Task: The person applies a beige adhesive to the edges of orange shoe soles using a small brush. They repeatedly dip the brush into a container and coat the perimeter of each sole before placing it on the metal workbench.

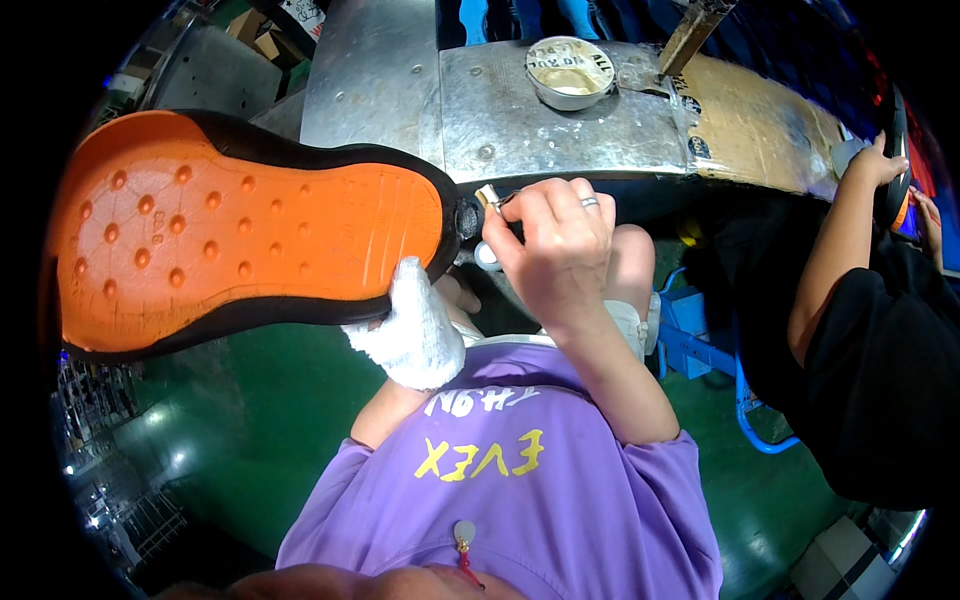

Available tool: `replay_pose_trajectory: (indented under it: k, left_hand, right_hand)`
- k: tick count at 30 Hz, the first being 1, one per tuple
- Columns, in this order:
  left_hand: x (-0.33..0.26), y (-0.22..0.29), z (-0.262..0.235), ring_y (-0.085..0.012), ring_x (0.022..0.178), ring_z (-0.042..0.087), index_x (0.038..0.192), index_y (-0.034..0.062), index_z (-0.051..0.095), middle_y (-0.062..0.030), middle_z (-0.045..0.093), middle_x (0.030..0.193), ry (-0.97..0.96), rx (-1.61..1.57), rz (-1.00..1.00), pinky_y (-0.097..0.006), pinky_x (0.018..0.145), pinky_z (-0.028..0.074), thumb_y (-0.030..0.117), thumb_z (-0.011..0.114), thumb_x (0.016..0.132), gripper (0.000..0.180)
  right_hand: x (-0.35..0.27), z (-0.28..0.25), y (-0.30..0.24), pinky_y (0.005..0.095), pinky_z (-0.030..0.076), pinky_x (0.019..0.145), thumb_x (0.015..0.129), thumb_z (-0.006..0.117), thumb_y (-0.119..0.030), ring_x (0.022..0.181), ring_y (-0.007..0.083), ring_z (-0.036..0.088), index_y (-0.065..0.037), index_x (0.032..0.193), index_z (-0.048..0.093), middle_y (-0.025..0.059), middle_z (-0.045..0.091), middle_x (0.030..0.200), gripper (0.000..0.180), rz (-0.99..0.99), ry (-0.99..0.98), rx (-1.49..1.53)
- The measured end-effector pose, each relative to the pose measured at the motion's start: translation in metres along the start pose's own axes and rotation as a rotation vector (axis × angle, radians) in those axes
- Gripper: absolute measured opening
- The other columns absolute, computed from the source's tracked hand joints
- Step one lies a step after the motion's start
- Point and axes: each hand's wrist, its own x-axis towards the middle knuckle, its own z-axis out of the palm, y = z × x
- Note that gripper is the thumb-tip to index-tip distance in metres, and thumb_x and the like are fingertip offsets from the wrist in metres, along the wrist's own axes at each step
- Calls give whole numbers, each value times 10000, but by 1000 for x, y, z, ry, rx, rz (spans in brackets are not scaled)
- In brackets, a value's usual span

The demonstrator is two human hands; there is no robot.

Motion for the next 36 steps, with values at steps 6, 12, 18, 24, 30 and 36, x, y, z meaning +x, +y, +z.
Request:
replay_pose_trajectory:
  k: [6, 12, 18, 24, 30, 36]
  left_hand:
    - [2, 2, 2, -168, 914, 677, 1166, -15, 608, -89, 695, 1099, -8, 5, 70, -314, 787, 545, 45, 723, 907, 289]
    - [0, 5, -2, -190, 978, 670, 1168, 2, 633, -105, 698, 1129, -50, 10, -8, -339, 867, 524, 61, 701, 927, 258]
    - [-6, 23, 3, -228, 899, 669, 1171, -44, 617, -145, 696, 1065, -104, -228, -35, -347, 815, 534, 14, 625, 923, 255]
    - [4, -12, -12, -182, 1052, 645, 1260, -2, 607, -98, 678, 1206, -110, -102, -129, -330, 959, 487, 60, 673, 949, 324]
    - [8, -4, -9, -186, 971, 649, 1260, -23, 580, -118, 672, 1148, -126, -238, -305, -322, 858, 520, 37, 635, 949, 321]
    - [3, -2, -3, -254, 865, 674, 1142, -53, 618, -167, 695, 1025, -140, -247, -103, -374, 741, 557, 9, 551, 940, 222]
  right_hand:
    - [0, -1, -3, 366, 382, 696, 673, 827, -144, 743, 206, 583, -131, 699, 635, 0, 623, 784, 194, -14, -13, 81]
    - [4, -3, 15, 359, 398, 715, 683, 819, -127, 761, 202, 594, -127, 695, 634, 0, 649, 822, 185, -74, -1, 81]
    - [16, -11, 22, 341, 409, 735, 693, 810, -127, 786, 189, 595, -116, 699, 632, -1, 653, 846, 179, -274, -149, 165]
    - [27, -24, 28, 330, 418, 752, 664, 801, -123, 793, 189, 593, -98, 697, 620, 5, 644, 847, 186, -364, -293, 281]
    - [27, -34, 33, 332, 424, 782, 679, 789, -120, 839, 189, 589, -97, 718, 611, 13, 644, 883, 184, -407, -399, 340]
    - [23, -37, 39, 343, 422, 808, 692, 792, -129, 871, 186, 579, -103, 738, 614, 10, 643, 917, 186, -414, -450, 364]
